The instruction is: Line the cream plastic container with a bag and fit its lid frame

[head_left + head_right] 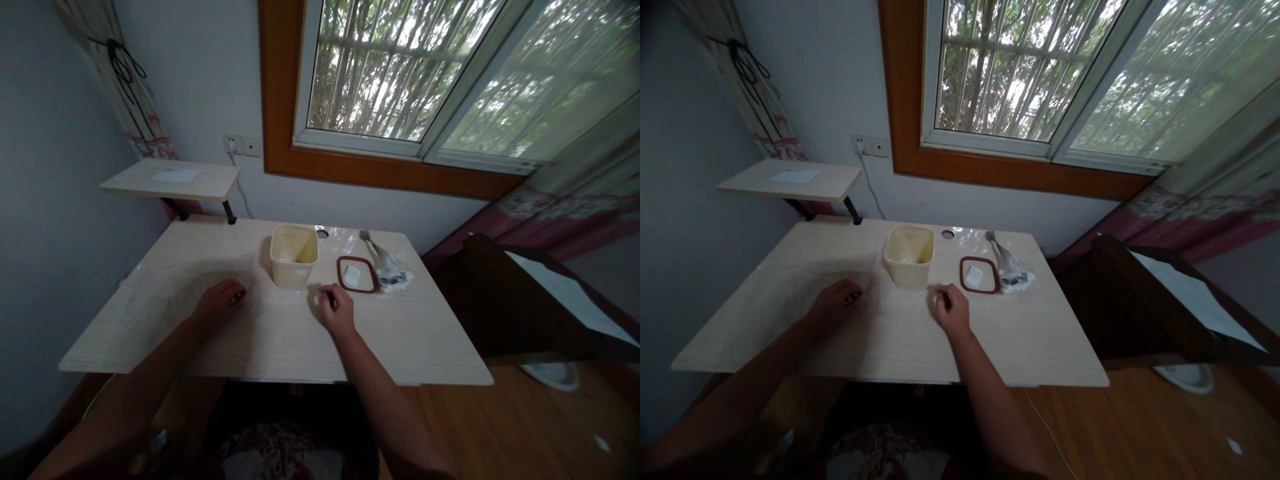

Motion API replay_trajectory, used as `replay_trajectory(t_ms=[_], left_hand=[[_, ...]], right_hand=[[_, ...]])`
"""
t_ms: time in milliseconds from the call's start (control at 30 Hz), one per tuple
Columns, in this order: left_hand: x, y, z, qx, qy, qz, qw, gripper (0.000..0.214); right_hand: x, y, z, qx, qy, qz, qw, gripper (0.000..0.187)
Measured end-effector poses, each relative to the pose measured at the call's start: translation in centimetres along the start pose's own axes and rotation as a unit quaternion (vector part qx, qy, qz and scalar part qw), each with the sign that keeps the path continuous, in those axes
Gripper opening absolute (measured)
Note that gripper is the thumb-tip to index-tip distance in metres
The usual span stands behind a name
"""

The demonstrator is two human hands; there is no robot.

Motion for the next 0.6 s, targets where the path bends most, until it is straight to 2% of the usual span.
replay_trajectory(t_ms=[133,200,333,467,600], left_hand=[[0.4,0.3,0.6,0.023,0.022,0.007,0.999,0.011],[0.6,0.5,1.0,0.026,0.031,0.007,0.999,0.009],[1.1,1.2,1.7,0.067,0.017,0.003,0.998,0.007],[1.8,2.1,2.2,0.103,-0.015,-0.004,0.995,0.008],[2.3,2.1,2.6,0.095,-0.046,0.008,0.994,0.015]], right_hand=[[0.8,-2.1,-2.6,0.015,-0.128,0.1,0.987,0.021],[1.2,-2.9,-4.5,0.023,-0.196,0.123,0.973,0.024],[1.5,-4.3,-7.8,0.045,-0.278,0.104,0.954,0.029],[0.8,-5.9,-10.3,0.092,-0.305,0.066,0.945,0.034],[-0.1,-7.0,-12.0,0.159,-0.348,0.054,0.922,0.047]])
Point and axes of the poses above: each hand's wrist, its own x-axis away from the middle knuckle, its own z-axis out of the back of the hand, y = z × x, the point moved 4 cm from there along -x, towards the middle knuckle, and after that the axes turned 4 degrees about x, right-handed, at the moved point
